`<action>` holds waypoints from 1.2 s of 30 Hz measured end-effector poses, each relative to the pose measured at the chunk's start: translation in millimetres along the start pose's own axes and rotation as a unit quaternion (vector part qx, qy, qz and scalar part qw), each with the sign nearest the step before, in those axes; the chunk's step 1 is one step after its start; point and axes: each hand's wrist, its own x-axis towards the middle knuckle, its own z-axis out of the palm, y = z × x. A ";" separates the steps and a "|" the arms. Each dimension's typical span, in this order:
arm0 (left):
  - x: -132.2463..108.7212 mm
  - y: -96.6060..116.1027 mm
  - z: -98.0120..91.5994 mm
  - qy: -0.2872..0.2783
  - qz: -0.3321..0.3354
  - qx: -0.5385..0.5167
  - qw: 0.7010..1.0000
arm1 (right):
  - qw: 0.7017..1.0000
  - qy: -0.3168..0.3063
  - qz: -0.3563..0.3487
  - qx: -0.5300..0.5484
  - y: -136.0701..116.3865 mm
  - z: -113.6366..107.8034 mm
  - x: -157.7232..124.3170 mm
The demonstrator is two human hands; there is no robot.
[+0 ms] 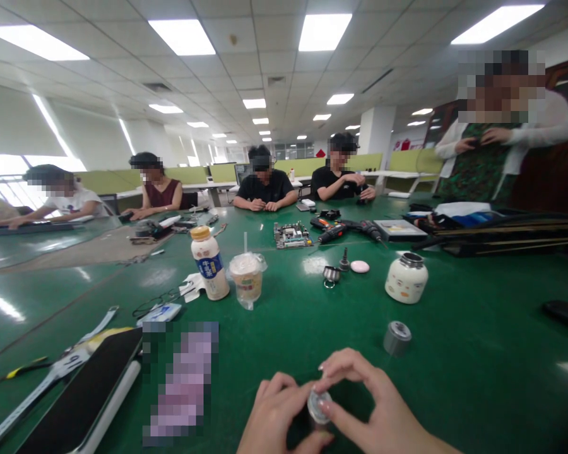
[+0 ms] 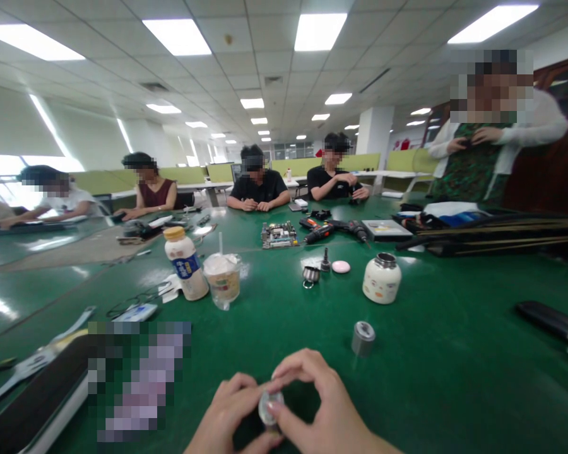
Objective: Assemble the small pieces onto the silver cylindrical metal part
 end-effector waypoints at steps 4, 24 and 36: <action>-0.2 3.6 -2.1 0.004 -0.003 -0.004 1.000 | 1.000 0.025 -0.012 -0.002 1.7 0.1 1.5; -2.1 -1.5 1.6 0.022 0.005 -0.003 1.000 | 0.997 0.021 0.073 0.022 21.0 -18.5 19.5; 0.2 7.9 -4.3 0.001 -0.006 -0.017 1.000 | 1.000 0.003 0.000 -0.006 -2.3 -5.6 5.4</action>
